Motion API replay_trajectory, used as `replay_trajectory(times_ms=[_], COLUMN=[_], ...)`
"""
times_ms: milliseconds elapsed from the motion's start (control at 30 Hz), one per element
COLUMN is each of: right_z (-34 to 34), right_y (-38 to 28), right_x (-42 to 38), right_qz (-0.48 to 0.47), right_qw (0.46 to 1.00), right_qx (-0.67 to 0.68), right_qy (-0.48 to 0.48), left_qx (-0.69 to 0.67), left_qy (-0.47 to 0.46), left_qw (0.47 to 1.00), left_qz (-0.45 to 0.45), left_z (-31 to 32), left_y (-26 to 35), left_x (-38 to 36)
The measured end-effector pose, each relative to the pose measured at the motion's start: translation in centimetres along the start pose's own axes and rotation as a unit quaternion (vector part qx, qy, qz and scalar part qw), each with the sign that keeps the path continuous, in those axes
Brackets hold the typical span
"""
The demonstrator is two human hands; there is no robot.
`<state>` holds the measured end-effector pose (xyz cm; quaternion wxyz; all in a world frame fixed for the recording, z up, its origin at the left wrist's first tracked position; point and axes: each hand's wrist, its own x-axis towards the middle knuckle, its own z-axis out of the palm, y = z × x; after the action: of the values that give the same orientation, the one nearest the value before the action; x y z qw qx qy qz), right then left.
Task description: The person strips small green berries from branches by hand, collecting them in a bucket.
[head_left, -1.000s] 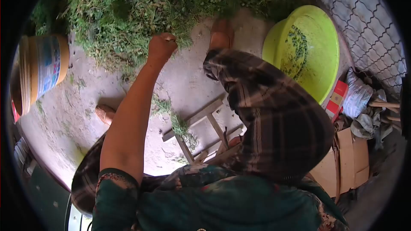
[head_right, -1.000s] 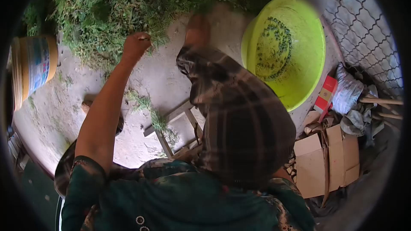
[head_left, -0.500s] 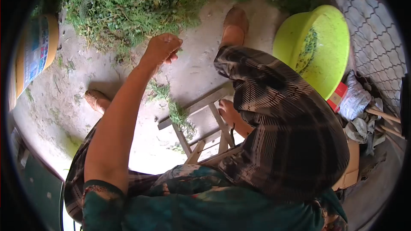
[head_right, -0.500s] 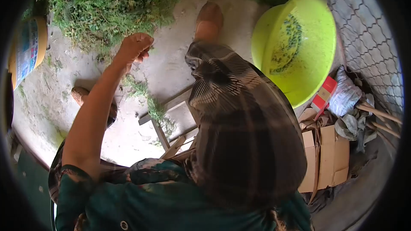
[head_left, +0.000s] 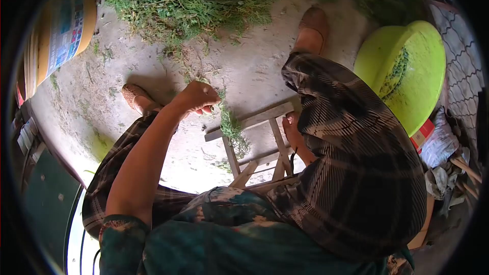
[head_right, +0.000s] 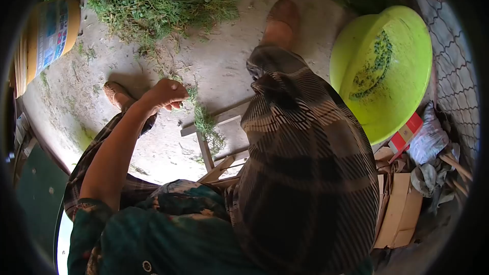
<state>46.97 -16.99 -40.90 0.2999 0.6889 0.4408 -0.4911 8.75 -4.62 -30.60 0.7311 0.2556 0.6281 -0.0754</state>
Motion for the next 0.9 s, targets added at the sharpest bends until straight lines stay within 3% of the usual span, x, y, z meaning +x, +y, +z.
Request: replay_trajectory(times_ms=[67,100,167,267,333,500,533,567,633,667,733,767,900], right_z=[-1.0,-1.9,-3.9,-8.4,-12.1,-21.5,-23.2,-24.3,-26.6,-27.3,-28.6,-29.0,-28.7], right_y=[-0.2,-0.3,-0.5,-1.4,-2.2,-6.1,-9.4,-11.0,-13.8,-15.1,-17.7,-19.2,-22.9], right_x=[0.1,0.1,-0.3,-1.8,-3.2,-8.6,-12.6,-14.2,-15.9,-16.9,-18.8,-20.0,-16.1], right_qz=[-0.004,-0.005,-0.009,-0.028,-0.062,-0.197,-0.294,-0.307,-0.356,-0.363,-0.437,-0.429,-0.47], right_qw=[1.0,0.998,0.992,0.957,0.913,0.784,0.722,0.715,0.653,0.647,0.724,0.745,0.774], right_qx=[0.029,0.054,0.124,0.279,0.392,0.566,0.595,0.596,0.643,0.645,0.531,0.51,0.407], right_qy=[0.01,0.018,0.037,0.071,0.095,0.164,0.195,0.2,0.181,0.182,0.057,-0.016,-0.119], left_qx=[-0.131,-0.124,-0.256,-0.322,-0.376,-0.389,-0.37,-0.352,-0.343,-0.353,-0.382,-0.375,-0.391], left_qy=[-0.035,-0.035,-0.108,-0.149,-0.207,-0.208,-0.148,-0.087,-0.073,-0.048,-0.019,-0.02,-0.005], left_qw=[0.991,0.992,0.958,0.926,0.883,0.845,0.859,0.869,0.867,0.858,0.836,0.835,0.836], left_qz=[0.005,0.015,0.079,0.131,0.193,0.302,0.32,0.336,0.353,0.369,0.393,0.403,0.384], left_z=[-0.2,-0.5,-0.9,-1.5,-1.8,-0.6,-0.1,0.3,0.7,1.1,1.8,2.1,2.3], left_y=[0.0,0.3,1.4,4.2,5.8,10.6,11.2,11.8,13.2,13.9,15.0,15.8,17.1], left_x=[-0.5,-0.5,-0.7,-1.8,-2.2,-5.9,-6.7,-7.5,-9.3,-10.1,-11.5,-12.0,-12.0])
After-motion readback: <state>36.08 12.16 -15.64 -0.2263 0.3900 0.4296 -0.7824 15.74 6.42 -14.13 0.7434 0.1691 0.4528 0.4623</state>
